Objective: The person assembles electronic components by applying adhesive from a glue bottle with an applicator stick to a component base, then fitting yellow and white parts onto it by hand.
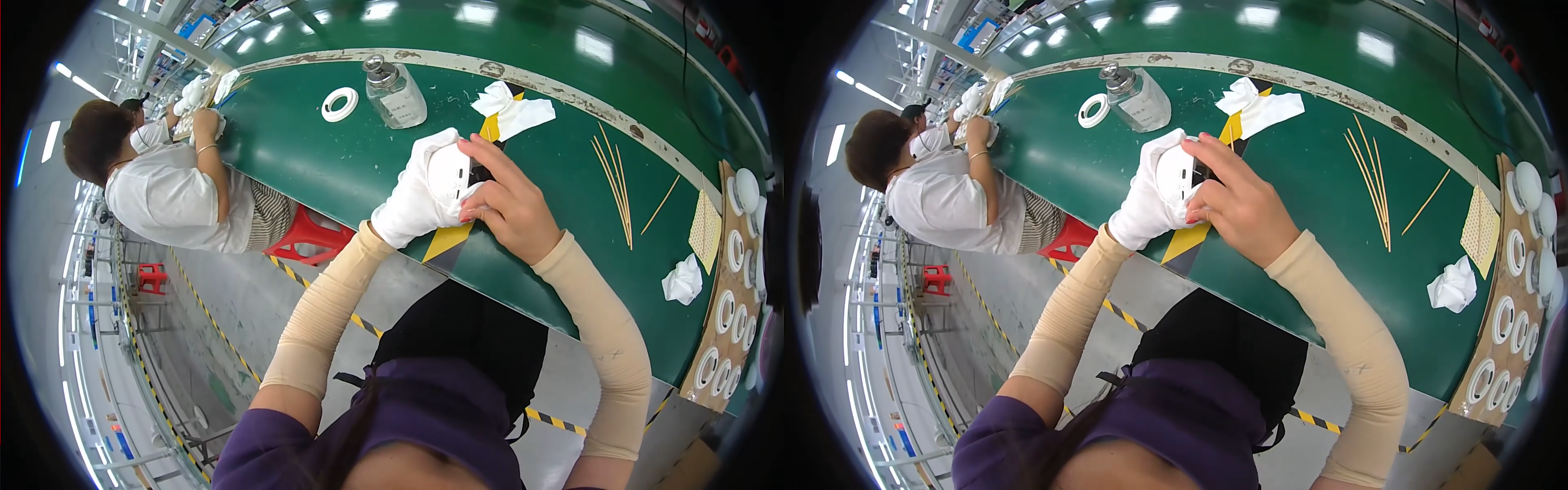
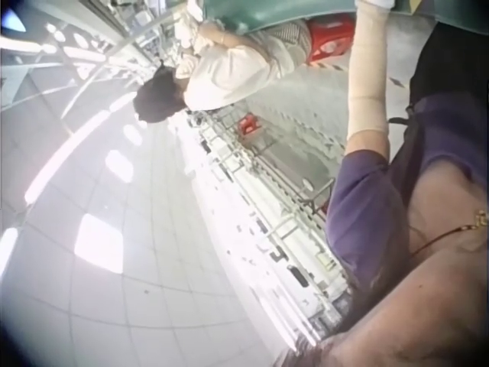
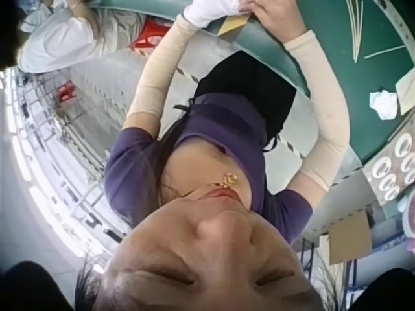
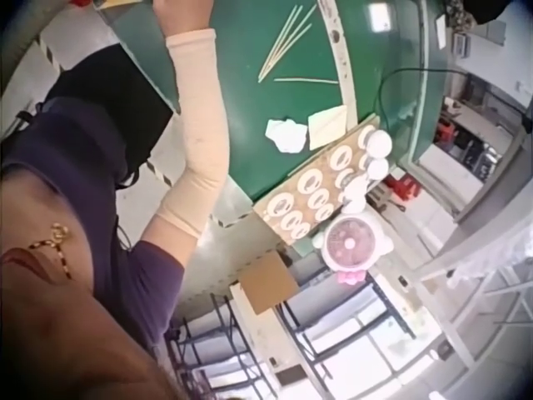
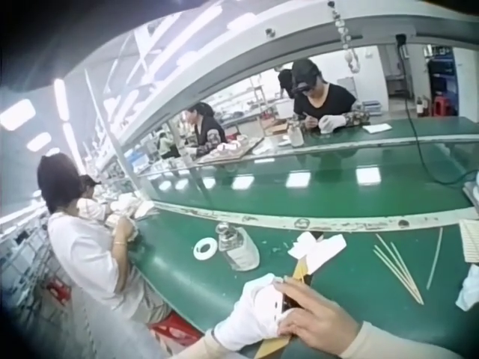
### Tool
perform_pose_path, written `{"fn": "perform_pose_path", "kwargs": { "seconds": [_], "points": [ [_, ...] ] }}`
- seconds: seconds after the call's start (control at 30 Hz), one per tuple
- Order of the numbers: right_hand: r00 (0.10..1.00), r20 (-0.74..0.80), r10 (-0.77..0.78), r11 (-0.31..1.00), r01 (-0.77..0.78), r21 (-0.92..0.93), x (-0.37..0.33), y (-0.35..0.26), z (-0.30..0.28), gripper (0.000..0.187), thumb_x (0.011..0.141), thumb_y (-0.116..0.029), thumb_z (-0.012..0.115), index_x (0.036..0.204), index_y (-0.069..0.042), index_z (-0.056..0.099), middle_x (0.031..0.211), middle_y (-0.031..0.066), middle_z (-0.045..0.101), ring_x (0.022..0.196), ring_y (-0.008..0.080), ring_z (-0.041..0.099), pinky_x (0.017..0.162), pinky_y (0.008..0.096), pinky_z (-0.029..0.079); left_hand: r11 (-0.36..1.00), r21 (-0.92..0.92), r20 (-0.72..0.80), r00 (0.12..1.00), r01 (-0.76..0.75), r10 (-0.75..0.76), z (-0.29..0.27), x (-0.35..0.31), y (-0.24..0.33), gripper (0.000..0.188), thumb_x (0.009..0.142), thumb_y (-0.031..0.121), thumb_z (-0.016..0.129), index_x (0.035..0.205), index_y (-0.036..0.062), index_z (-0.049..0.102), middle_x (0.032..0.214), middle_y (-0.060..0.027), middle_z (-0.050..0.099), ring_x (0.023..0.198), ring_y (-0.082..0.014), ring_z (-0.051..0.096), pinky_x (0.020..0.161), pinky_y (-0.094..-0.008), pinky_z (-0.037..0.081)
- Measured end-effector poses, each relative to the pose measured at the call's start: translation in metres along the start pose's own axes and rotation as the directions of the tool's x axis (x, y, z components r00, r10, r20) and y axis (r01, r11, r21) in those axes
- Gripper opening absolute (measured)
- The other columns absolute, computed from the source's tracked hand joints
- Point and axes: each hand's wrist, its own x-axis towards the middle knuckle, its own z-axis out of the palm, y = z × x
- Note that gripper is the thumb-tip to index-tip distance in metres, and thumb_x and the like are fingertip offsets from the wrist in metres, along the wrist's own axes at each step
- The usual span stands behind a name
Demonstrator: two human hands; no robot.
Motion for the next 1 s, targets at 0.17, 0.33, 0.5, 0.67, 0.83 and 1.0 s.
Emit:
{"fn": "perform_pose_path", "kwargs": {
  "seconds": [0.17,0.33,0.5,0.67,0.83,1.0],
  "points": [
    [0.969,-0.064,0.24,0.958,-0.226,0.176,0.013,-0.002,-0.001,0.004,0.082,0.003,0.063,0.081,0.0,0.06,0.121,0.0145,0.063,0.106,0.0282,0.063,0.089,0.0334,0.05,0.984,0.167,-0.032,0.997,-0.059,0.065,0.002,0.001,0.0,0.098,0.063,0.034,0.086,0.139,0.0067,0.031,0.131,-0.0119,0.049,0.126,-0.0259,0.042,0.106,-0.0377,0.035],
    [0.962,-0.037,0.272,0.94,-0.257,0.226,0.01,0.0,-0.001,0.003,0.086,0.001,0.06,0.083,0.001,0.059,0.118,0.0142,0.064,0.091,0.0224,0.066,0.08,0.0287,0.051,0.863,0.442,0.059,0.968,-0.245,0.245,0.0,0.006,-0.02,0.103,0.06,0.021,0.091,0.138,0.0047,0.026,0.125,-0.0129,0.052,0.111,-0.0212,0.055,0.096,-0.0334,0.046],
    [0.992,-0.08,0.095,0.995,-0.092,0.032,-0.001,-0.002,-0.003,0.003,0.085,0.002,0.061,0.084,0.002,0.058,0.121,0.0155,0.063,0.088,0.0237,0.067,0.077,0.0293,0.052,0.877,0.404,0.071,0.965,-0.26,0.253,0.0,0.005,-0.013,0.101,0.061,0.021,0.091,0.137,0.0045,0.027,0.122,-0.0116,0.055,0.11,-0.0207,0.057,0.097,-0.0334,0.046],
    [0.921,-0.053,0.385,0.903,-0.365,0.227,0.008,0.001,-0.007,0.007,0.084,0.001,0.065,0.085,0.002,0.058,0.124,0.0183,0.061,0.088,0.0276,0.068,0.078,0.0305,0.053,0.896,0.425,0.04,0.991,-0.129,0.124,0.002,0.004,-0.013,0.081,0.068,0.038,0.081,0.133,0.0099,0.042,0.124,-0.0039,0.056,0.122,-0.0217,0.047,0.113,-0.0342,0.021],
    [0.986,-0.085,0.142,0.989,-0.138,0.055,-0.008,-0.007,0.002,0.013,0.08,-0.001,0.069,0.082,-0.001,0.057,0.129,0.0213,0.057,0.109,0.0334,0.062,0.089,0.0344,0.05,0.987,0.083,-0.041,0.989,-0.137,0.141,0.002,0.0,-0.008,0.098,0.064,0.022,0.089,0.138,0.0046,0.028,0.124,-0.013,0.057,0.111,-0.0202,0.058,0.096,-0.0327,0.047],
    [0.939,-0.14,0.315,0.94,-0.289,0.18,-0.005,-0.013,0.009,0.014,0.078,-0.002,0.069,0.081,-0.002,0.056,0.13,0.02,0.057,0.113,0.031,0.059,0.094,0.0335,0.046,0.995,-0.075,0.001,0.998,-0.06,0.06,0.003,0.001,-0.004,0.101,0.064,0.015,0.089,0.139,0.0073,0.022,0.125,-0.0135,0.054,0.114,-0.02,0.056,0.097,-0.0344,0.046]
  ]
}}
